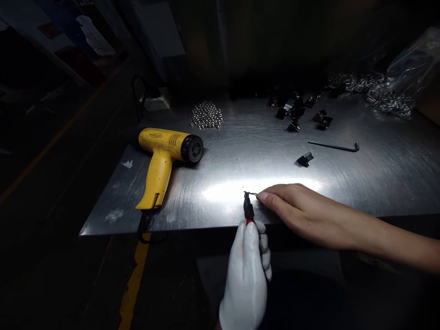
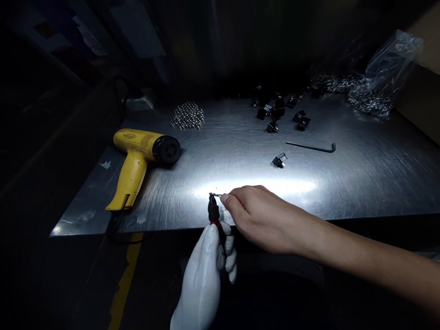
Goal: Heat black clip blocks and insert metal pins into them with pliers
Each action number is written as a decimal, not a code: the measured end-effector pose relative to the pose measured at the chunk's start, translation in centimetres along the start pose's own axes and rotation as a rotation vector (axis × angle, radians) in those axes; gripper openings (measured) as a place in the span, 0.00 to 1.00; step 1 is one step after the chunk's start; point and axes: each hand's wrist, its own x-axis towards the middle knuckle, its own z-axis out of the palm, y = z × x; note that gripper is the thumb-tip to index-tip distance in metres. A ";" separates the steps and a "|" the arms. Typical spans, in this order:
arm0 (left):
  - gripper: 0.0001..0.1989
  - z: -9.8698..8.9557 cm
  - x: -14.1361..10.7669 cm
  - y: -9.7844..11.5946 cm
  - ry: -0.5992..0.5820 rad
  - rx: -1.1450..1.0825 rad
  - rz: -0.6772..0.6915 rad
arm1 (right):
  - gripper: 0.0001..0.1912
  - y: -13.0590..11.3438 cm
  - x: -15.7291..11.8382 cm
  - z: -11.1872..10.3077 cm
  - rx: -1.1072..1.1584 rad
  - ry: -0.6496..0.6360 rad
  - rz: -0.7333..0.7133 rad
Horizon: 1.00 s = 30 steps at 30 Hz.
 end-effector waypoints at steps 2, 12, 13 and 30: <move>0.28 0.1 -0.1 0.3 -0.011 0.023 0.022 | 0.26 0.1 0.1 -0.1 0.006 -0.008 0.012; 0.31 0.4 -0.5 1.2 -0.079 0.052 0.044 | 0.28 0.4 0.2 -0.1 0.012 -0.009 0.028; 0.31 0.4 -0.5 1.2 -0.071 0.061 0.048 | 0.28 0.3 0.2 -0.1 0.007 -0.006 0.029; 0.30 0.0 0.7 -0.2 -0.092 -0.015 0.025 | 0.26 0.3 -0.1 0.0 -0.031 0.017 0.000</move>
